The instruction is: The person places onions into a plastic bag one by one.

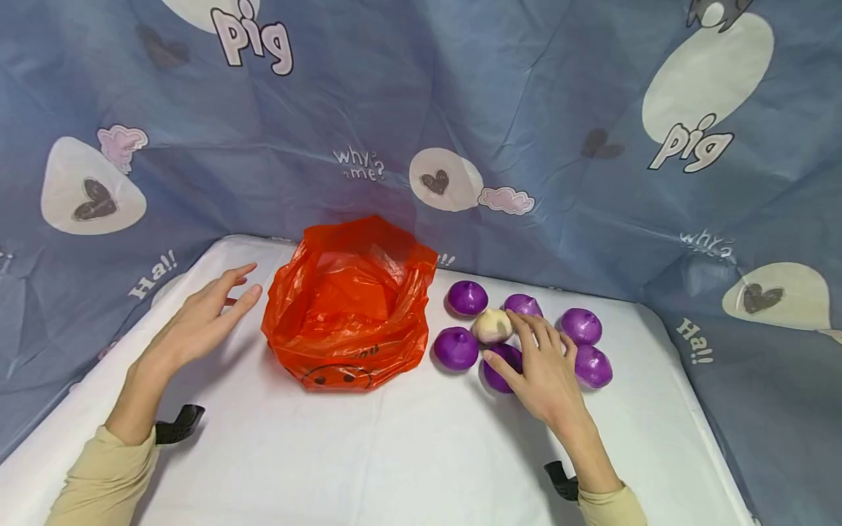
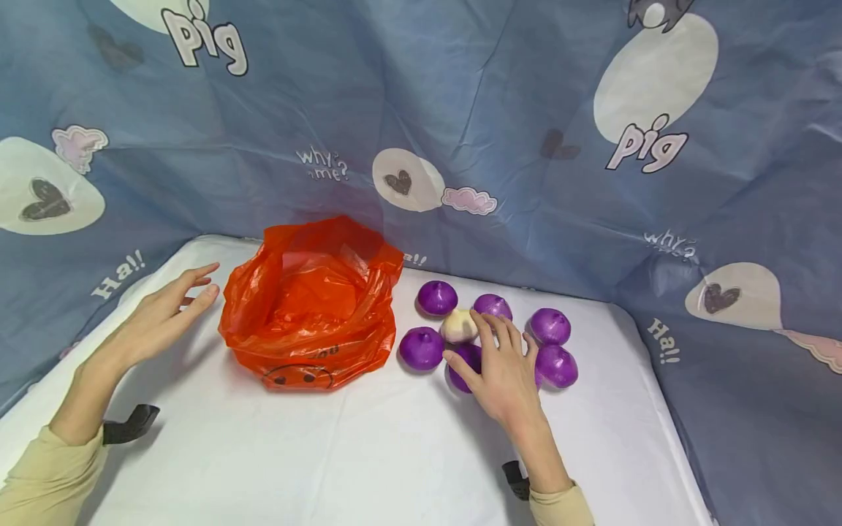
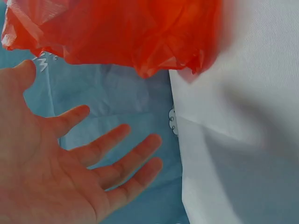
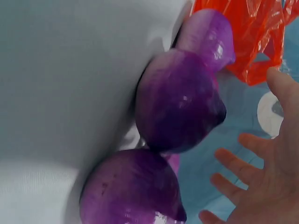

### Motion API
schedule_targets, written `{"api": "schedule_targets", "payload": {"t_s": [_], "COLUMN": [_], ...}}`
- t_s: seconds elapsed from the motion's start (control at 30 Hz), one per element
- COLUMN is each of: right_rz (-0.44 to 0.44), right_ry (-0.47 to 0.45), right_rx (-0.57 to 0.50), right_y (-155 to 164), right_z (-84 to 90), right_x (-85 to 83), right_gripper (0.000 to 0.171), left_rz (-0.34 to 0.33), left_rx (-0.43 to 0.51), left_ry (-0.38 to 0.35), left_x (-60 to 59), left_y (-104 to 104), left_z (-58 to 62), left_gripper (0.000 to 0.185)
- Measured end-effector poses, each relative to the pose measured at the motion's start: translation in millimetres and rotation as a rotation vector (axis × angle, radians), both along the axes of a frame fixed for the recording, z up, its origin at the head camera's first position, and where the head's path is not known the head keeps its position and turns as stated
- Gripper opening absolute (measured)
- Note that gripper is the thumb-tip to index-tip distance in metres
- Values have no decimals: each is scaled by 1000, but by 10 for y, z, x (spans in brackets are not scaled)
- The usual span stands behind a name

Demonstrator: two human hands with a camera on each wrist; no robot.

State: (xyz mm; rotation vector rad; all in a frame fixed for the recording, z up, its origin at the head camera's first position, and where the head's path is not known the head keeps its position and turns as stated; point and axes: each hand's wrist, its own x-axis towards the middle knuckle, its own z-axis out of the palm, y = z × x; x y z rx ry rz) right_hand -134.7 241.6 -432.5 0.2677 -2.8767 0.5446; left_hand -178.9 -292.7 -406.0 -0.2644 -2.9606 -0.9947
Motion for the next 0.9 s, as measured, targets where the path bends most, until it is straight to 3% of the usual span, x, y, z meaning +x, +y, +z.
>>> {"api": "schedule_targets", "payload": {"t_s": [0.37, 0.7, 0.9], "right_rz": [38, 117, 178], "right_ry": [-5, 0, -4], "right_rx": [0, 24, 28], "right_y": [-160, -318, -401], "right_z": [-5, -22, -29], "right_x": [10, 25, 13], "right_gripper": [83, 82, 78], "left_rz": [-4, 8, 10], "left_rx": [88, 177, 205], "left_ry": [28, 132, 211], "left_x": [69, 207, 226], "left_y": [81, 204, 327], "left_z": [36, 85, 105], "left_gripper": [52, 44, 42]}}
